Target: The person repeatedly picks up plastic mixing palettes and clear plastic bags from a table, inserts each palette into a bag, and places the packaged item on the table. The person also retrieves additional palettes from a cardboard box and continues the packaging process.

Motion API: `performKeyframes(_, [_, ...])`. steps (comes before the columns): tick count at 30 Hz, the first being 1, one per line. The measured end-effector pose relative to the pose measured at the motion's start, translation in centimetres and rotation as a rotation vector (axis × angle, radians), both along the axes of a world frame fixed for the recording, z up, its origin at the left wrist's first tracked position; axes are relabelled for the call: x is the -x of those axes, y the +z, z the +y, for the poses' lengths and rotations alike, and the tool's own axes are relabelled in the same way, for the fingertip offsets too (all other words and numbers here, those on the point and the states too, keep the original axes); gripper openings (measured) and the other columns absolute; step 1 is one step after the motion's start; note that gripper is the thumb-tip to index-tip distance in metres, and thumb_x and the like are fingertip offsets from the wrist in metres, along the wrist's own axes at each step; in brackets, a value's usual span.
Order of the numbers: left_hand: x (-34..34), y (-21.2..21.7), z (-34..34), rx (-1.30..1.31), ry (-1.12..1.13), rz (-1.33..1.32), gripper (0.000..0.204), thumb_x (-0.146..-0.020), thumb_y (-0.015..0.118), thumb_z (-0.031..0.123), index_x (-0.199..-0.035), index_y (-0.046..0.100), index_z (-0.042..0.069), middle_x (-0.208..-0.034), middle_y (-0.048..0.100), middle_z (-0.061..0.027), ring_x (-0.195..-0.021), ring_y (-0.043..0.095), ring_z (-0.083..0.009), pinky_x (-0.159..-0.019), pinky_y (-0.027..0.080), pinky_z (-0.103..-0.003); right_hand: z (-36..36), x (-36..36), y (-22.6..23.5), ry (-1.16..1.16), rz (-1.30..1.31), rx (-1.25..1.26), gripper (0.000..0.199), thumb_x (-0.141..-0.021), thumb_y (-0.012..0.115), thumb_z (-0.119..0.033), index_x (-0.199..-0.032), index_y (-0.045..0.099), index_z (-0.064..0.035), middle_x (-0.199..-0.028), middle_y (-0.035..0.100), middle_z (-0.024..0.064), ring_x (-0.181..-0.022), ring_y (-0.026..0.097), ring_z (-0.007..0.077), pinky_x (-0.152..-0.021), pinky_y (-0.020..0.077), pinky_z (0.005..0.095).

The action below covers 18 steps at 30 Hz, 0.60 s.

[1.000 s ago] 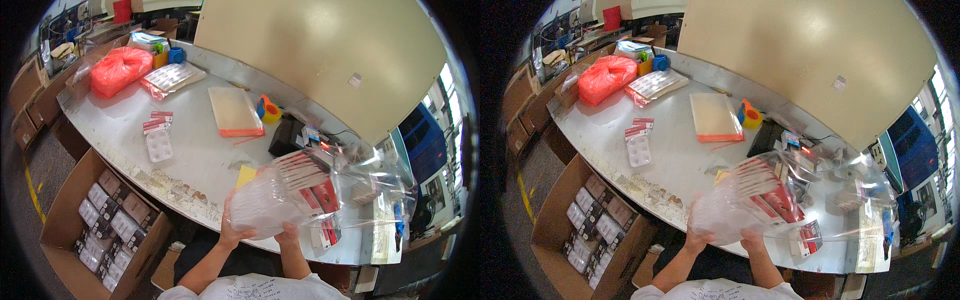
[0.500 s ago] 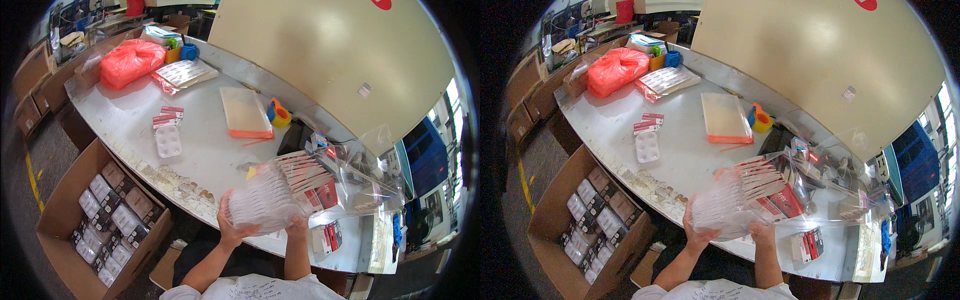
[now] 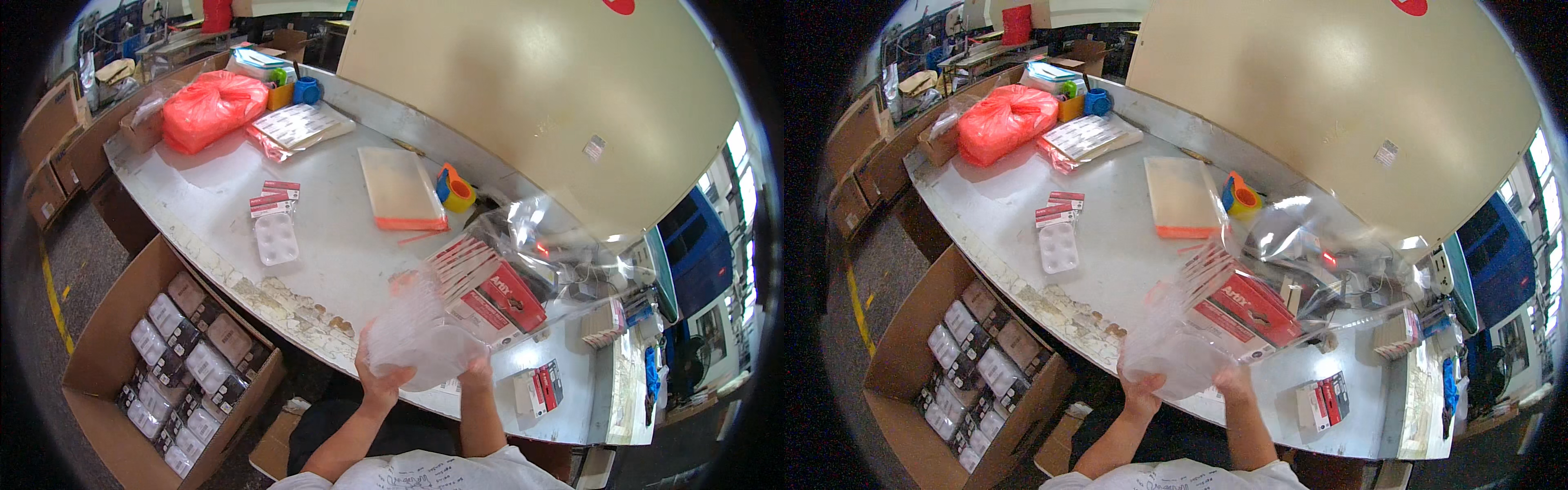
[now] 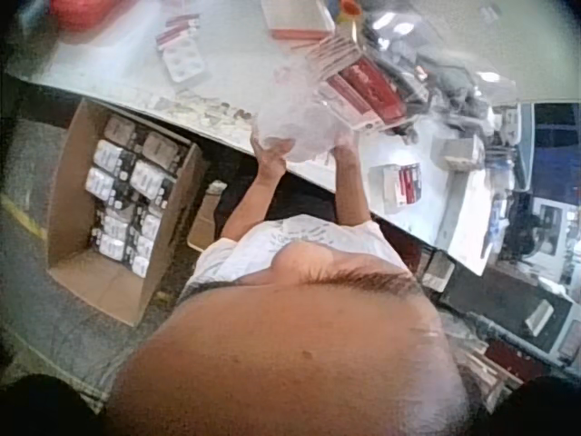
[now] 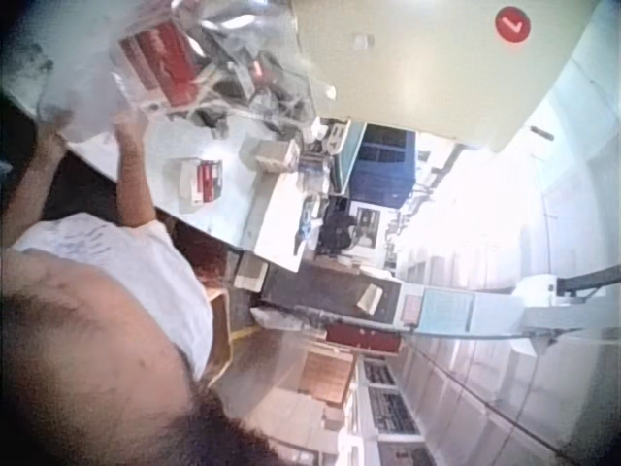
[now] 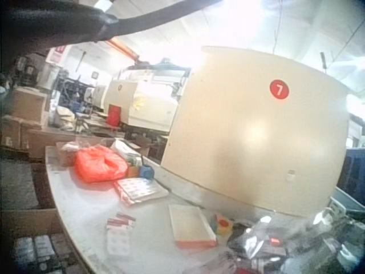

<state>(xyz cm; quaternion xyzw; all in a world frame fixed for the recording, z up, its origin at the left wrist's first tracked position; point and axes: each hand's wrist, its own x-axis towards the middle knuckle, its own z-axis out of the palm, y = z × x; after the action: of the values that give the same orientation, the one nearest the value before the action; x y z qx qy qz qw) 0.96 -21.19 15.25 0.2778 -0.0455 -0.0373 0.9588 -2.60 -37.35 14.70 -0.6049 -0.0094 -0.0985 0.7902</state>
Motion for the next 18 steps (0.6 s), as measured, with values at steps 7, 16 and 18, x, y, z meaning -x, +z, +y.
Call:
performKeyframes(7, [-0.1,-0.9,0.3,-0.07,0.087,0.009,0.092,-0.054,0.087,0.02,-0.129,0.038,-0.002,-0.116,0.052,-0.0087,-0.108,0.051,-0.0194,-0.094,0.041,-0.033,1.0,0.1,-1.2,-0.003,-0.003,0.153,0.089,-0.065,0.078,-0.047,-0.132,0.04,-0.0025,-0.121,0.054,0.0116,-0.111,0.051,0.0265,-0.096,0.0419,0.0412])
performKeyframes(16, [-0.8,-0.9,-0.2,0.013,0.123,0.036,0.093,-0.054,0.085,0.019,-0.13,0.037,-0.004,-0.119,0.051,-0.0119,-0.108,0.051,-0.0215,-0.094,0.04,-0.034,6.9,-1.1,1.0,-0.252,0.22,-0.036,0.067,-0.074,0.068,-0.021,-0.131,0.04,0.0012,-0.116,0.054,0.01,-0.105,0.054,0.0246,-0.091,0.0447,0.039])
performKeyframes(18, [-1.0,-1.1,0.1,-0.165,0.151,-0.06,0.09,-0.054,0.084,0.016,-0.129,0.039,-0.004,-0.118,0.051,-0.0114,-0.107,0.051,-0.0217,-0.093,0.041,-0.033,6.5,-1.2,1.4,-0.115,0.162,-0.06,0.065,-0.074,0.067,-0.023,-0.129,0.042,0.0012,-0.113,0.057,0.0107,-0.103,0.056,0.0258,-0.092,0.0445,0.0394])
